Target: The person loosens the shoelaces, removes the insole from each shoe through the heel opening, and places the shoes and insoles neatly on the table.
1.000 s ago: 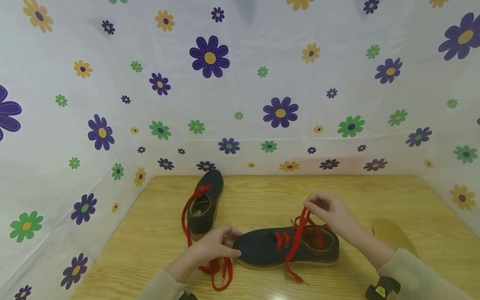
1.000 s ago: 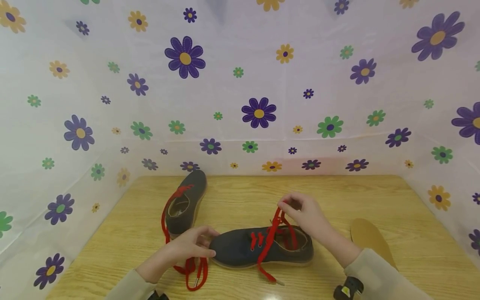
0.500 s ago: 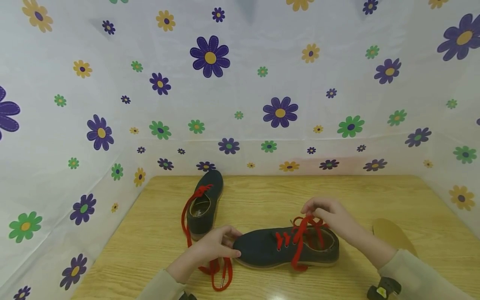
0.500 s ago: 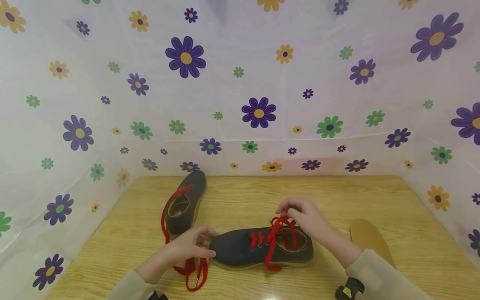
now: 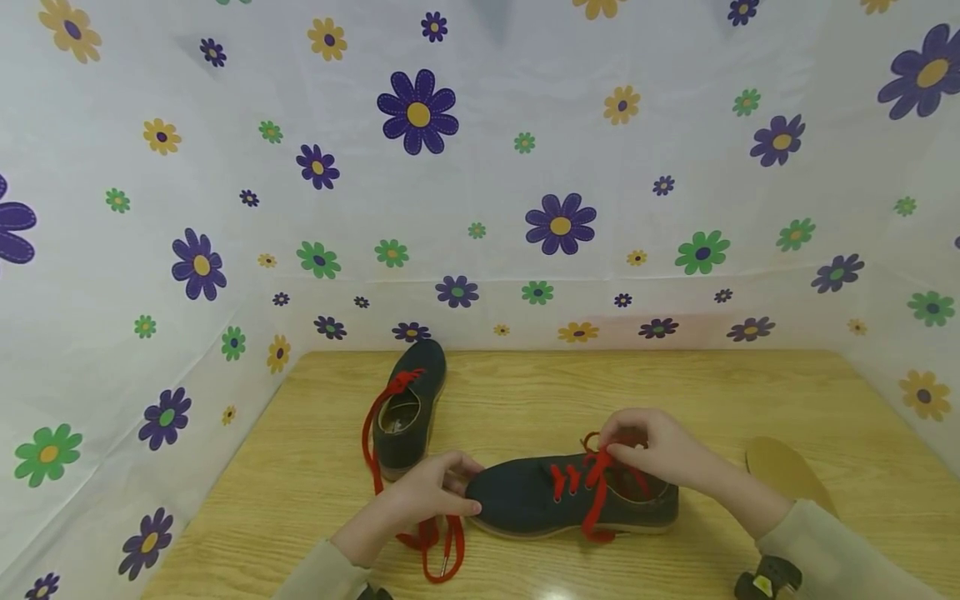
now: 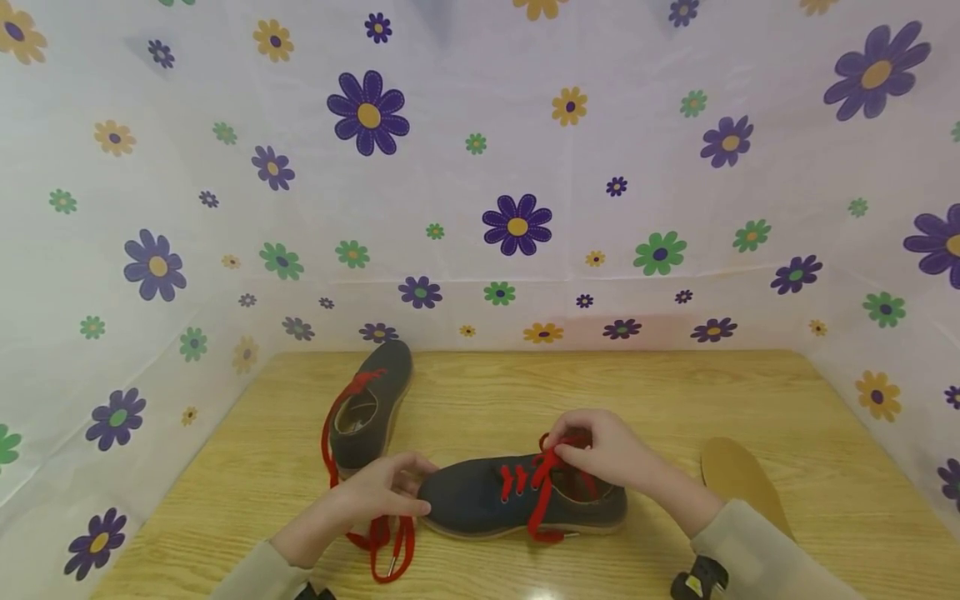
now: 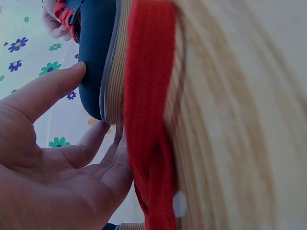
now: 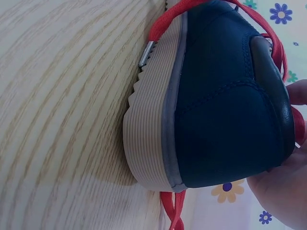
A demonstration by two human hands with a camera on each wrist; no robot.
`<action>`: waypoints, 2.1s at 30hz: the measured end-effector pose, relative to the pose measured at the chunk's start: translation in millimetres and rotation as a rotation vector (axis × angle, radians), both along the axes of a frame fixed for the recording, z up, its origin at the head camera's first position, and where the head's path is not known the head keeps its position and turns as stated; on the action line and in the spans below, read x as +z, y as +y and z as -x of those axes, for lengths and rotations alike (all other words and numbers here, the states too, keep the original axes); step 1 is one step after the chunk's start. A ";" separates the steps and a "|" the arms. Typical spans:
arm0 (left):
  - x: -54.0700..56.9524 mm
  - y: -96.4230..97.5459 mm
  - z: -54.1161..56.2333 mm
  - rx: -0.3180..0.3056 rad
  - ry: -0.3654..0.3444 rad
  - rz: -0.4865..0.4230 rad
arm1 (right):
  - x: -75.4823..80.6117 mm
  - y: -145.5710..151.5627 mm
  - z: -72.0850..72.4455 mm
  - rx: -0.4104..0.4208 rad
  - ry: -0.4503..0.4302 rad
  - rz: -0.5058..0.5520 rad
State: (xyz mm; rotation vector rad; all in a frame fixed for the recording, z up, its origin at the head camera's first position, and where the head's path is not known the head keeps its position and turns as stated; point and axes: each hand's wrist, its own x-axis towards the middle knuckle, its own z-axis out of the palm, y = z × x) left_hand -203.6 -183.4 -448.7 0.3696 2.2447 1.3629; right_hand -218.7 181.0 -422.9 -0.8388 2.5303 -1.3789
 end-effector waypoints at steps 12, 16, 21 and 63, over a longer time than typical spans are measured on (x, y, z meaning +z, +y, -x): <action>1.4 -0.6 -0.5 -0.013 0.011 0.007 | -0.7 1.5 0.2 -0.173 0.065 0.070; 0.0 -0.9 -0.4 -0.013 0.009 0.005 | 1.7 4.8 1.1 -0.235 0.058 0.108; -0.5 -0.2 -0.3 -0.003 -0.009 0.006 | 5.0 9.0 2.7 -0.324 0.029 0.154; 1.1 -0.3 1.3 -0.015 0.011 0.009 | -4.7 -3.3 8.0 -0.069 -0.009 0.009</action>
